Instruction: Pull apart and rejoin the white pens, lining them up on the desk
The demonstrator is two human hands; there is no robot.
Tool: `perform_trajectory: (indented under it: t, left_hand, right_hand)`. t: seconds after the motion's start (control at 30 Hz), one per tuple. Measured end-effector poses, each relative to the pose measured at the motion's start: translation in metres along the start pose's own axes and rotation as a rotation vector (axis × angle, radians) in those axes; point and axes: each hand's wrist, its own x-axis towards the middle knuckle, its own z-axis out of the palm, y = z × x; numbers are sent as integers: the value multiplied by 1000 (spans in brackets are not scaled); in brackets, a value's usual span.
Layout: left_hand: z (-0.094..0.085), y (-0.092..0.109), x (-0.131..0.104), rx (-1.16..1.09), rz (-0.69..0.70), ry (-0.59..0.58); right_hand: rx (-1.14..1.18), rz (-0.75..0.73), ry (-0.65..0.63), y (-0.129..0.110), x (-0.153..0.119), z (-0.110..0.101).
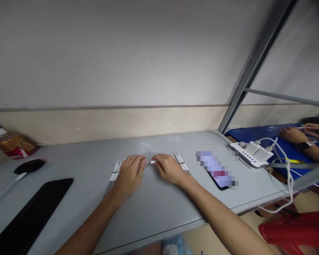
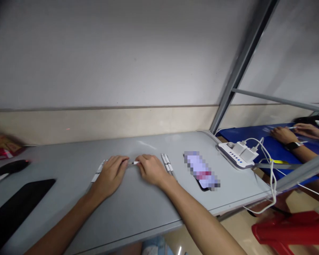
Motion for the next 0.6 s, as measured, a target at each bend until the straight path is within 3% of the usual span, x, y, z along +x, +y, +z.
perform_trajectory:
  t: [0.13, 0.3, 0.4, 0.5, 0.6]
  left_hand:
    - [-6, -4, 2, -99, -89, -73]
    - [-8, -2, 3, -285, -7, 30]
    - [-7, -2, 3, -293, -140, 26]
    - [-8, -4, 4, -265, -227, -71]
    - [-10, -5, 4, -289, -129, -36]
  right_hand:
    - [-13, -13, -1, 1, -1, -4]
    - [20, -11, 10, 2, -1, -6]
    - [15, -11, 19, 1, -1, -7]
    - [0, -25, 22, 1, -1, -7]
    - [-8, -26, 15, 2, -1, -6]
